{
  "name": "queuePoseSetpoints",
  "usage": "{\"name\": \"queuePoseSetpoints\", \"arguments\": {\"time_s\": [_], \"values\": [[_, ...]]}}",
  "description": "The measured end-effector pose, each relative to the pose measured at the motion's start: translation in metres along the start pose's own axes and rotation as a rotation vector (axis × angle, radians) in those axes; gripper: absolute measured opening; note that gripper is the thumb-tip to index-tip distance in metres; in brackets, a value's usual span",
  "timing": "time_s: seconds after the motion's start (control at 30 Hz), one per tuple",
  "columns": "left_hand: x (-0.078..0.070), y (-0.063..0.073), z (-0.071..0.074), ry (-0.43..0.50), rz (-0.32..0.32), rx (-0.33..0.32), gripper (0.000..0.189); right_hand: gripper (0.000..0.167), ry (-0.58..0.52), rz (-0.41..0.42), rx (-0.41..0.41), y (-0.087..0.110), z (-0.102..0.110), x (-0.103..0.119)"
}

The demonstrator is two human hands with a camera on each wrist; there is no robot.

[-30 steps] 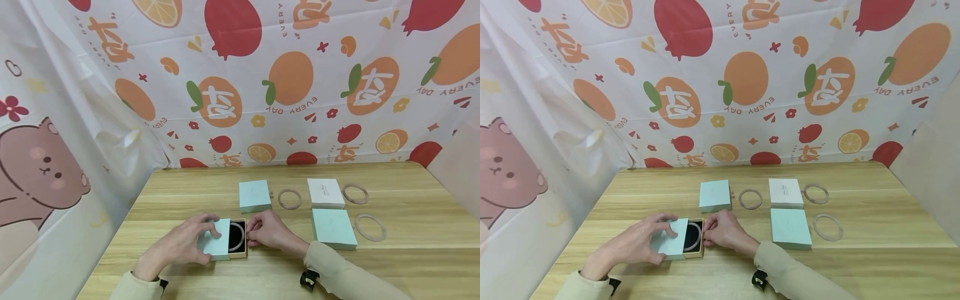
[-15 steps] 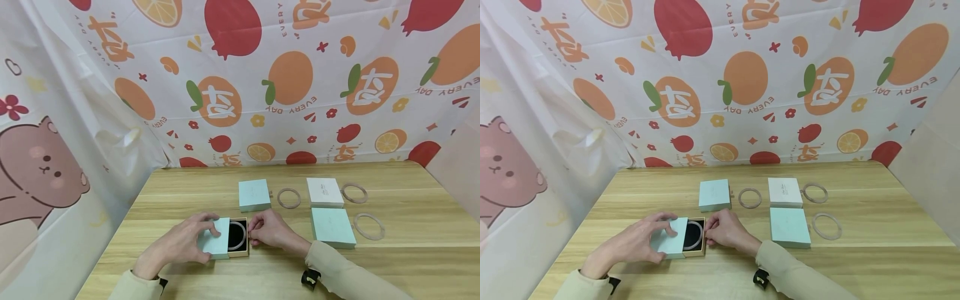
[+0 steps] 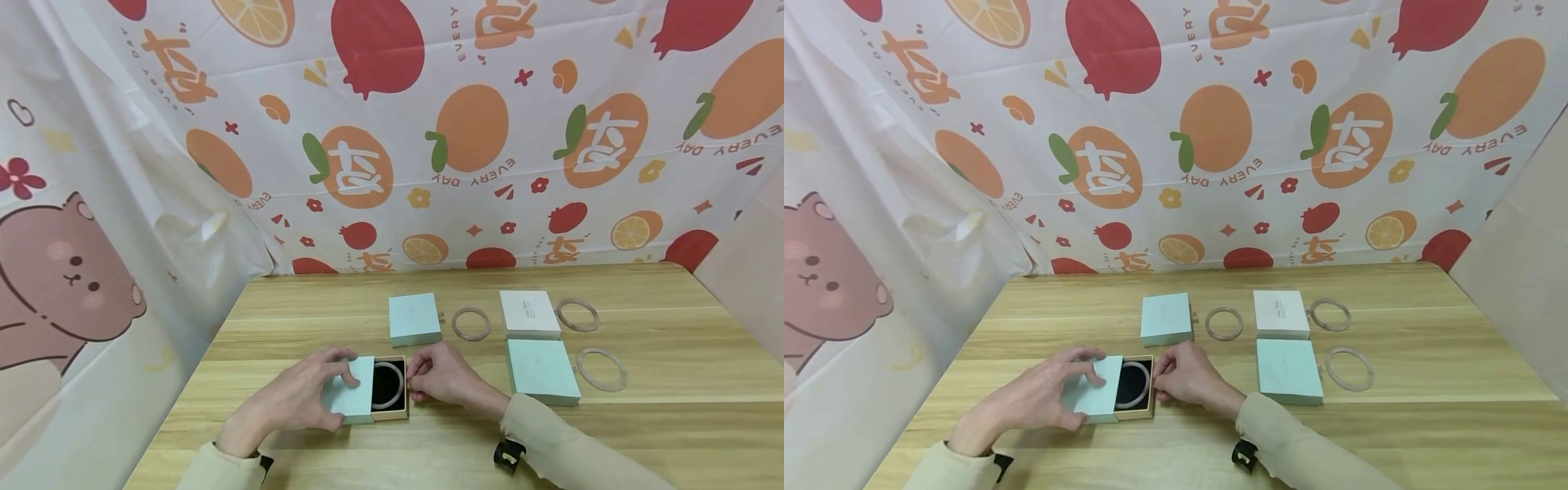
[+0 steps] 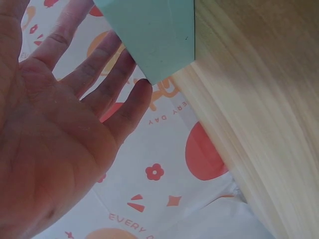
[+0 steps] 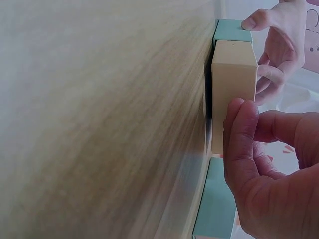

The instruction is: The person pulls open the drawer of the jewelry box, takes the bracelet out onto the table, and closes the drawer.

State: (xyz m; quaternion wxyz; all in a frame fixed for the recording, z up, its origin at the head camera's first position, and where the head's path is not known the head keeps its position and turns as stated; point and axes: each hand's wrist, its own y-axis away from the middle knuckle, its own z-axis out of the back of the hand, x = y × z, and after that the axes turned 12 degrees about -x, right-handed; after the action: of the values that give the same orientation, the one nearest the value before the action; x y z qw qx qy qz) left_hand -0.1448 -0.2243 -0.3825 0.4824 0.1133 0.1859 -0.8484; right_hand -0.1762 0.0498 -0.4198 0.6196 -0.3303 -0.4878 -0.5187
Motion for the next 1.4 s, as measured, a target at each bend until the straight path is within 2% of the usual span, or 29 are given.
{"name": "queuePoseSetpoints", "arguments": {"time_s": [0.63, 0.93, 1.4], "values": [[-0.0004, 0.0028, -0.0004, -0.002, 0.002, -0.008, 0.037, 0.011, 0.043, 0.017, -0.005, 0.0026, 0.0037, -0.0012], [-0.0006, 0.0018, 0.0000, -0.010, 0.004, -0.005, 0.036, 0.007, 0.044, 0.022, -0.010, 0.0022, 0.0065, -0.0032], [0.0007, 0.0016, -0.0012, -0.008, -0.009, -0.017, 0.037, 0.010, 0.027, 0.044, -0.012, 0.0032, 0.0083, -0.0057]]}}
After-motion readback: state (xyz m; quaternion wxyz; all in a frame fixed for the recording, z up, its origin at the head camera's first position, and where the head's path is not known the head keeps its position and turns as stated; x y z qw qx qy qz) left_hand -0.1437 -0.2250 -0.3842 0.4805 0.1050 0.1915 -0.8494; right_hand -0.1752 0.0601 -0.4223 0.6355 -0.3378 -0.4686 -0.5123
